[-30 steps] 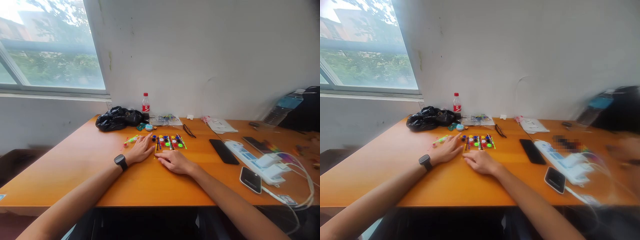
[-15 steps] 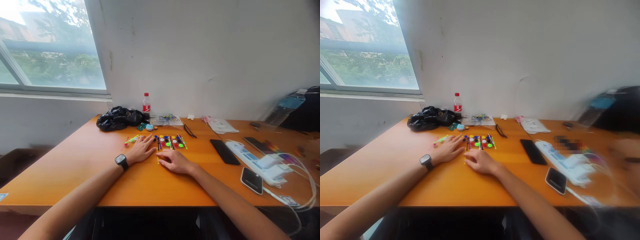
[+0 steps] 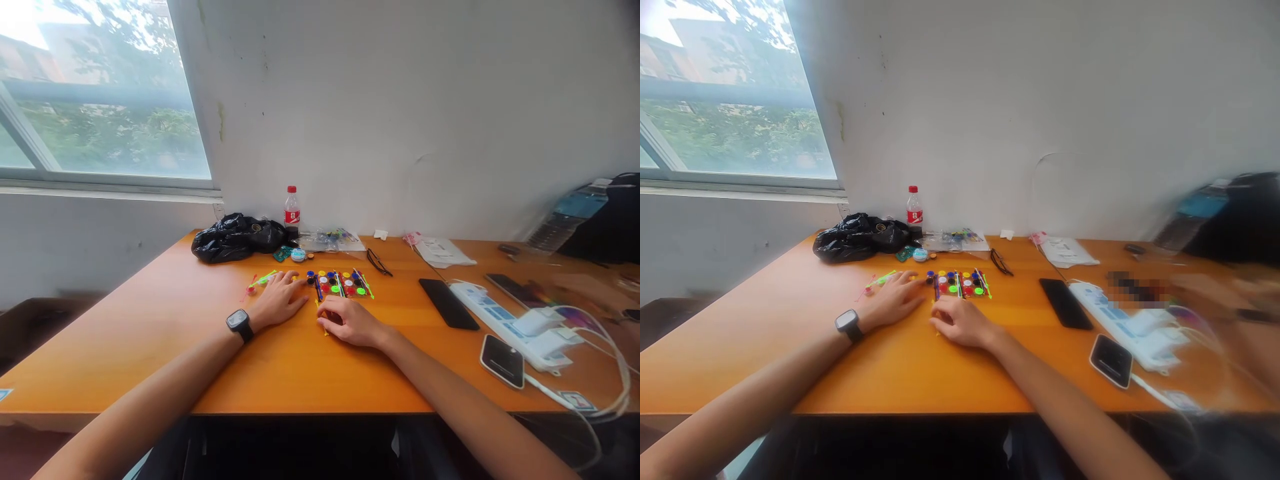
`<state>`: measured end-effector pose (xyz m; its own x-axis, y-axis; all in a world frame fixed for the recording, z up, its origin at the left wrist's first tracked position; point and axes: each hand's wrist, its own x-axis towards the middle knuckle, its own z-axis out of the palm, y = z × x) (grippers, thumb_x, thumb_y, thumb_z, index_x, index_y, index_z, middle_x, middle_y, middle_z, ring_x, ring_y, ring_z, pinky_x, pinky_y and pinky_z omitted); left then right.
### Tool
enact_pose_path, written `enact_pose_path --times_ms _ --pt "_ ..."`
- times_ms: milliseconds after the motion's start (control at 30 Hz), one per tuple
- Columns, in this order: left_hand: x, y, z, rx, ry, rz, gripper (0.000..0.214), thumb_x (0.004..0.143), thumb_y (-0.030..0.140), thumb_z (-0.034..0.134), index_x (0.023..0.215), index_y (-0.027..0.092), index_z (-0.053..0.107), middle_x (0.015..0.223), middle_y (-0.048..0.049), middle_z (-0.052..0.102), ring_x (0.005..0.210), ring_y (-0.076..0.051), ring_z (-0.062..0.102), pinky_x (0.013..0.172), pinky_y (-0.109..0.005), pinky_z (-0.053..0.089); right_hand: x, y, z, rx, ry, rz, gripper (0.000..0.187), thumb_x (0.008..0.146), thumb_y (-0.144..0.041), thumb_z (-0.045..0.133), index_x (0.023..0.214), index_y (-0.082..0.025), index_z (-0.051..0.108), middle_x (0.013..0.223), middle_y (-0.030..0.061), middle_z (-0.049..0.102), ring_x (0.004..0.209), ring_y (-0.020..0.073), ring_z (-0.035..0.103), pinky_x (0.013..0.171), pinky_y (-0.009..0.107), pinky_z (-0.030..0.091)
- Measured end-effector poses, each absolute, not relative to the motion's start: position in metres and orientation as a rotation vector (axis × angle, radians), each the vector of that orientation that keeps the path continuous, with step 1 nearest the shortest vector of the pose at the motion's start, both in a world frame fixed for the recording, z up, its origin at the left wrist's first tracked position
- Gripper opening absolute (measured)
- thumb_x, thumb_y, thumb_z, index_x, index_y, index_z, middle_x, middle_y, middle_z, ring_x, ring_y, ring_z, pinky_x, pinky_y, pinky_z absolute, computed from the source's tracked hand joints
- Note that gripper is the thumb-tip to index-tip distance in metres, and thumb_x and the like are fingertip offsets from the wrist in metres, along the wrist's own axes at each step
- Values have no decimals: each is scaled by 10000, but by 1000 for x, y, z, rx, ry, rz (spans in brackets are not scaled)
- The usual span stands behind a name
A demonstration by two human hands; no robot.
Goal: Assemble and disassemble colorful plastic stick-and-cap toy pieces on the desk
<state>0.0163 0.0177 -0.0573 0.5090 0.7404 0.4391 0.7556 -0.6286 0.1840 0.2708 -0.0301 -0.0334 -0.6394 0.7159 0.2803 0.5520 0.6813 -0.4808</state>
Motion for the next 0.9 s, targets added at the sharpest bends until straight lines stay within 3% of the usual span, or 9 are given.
enact_pose_path --times_ms 167,367,500,600,733,900 --pt "17 18 -53 -2792 -1304 -885 322 1016 347 533 1267 251 711 1306 -115 640 1160 -298 619 1066 -486 488 272 -30 -34 -961 -2433 497 73 946 -260 696 899 -204 697 916 35 662 795 169 594 727 275 461" --pt "22 7 -39 -3074 -1198 -1092 299 985 260 536 1199 229 742 1085 -78 720 911 -205 683 844 -329 554 272 -27 -34 -854 -2429 588 122 948 -152 614 891 -197 712 910 47 711 843 188 629 771 288 487" --pt "24 2 -36 -3155 -1168 -1157 255 912 187 589 1100 205 760 993 -55 743 794 -168 663 768 -291 539 272 -25 -34 -829 -2401 679 138 910 -116 605 907 -185 725 906 46 727 827 184 634 758 284 496" --pt "24 -1 -33 -3197 -1269 -1214 242 878 177 618 1067 183 768 999 -59 768 845 -180 690 803 -294 555 273 -25 -33 -836 -2340 836 96 894 -154 639 912 -174 731 893 45 734 809 179 648 743 279 511" --pt "21 -6 -24 -3413 -1534 -1359 328 907 277 663 1200 167 757 1168 -93 791 1064 -247 728 946 -349 575 273 -27 -29 -879 -2179 1075 101 896 -243 683 939 -168 735 901 50 755 842 191 693 793 302 547" --pt "22 -9 -12 -3727 -1517 -1348 362 924 386 710 1198 163 791 1280 -113 769 1218 -307 693 1053 -399 537 271 -26 -29 -885 -2071 1060 155 897 -325 732 930 -174 744 907 55 753 851 196 695 826 324 556"
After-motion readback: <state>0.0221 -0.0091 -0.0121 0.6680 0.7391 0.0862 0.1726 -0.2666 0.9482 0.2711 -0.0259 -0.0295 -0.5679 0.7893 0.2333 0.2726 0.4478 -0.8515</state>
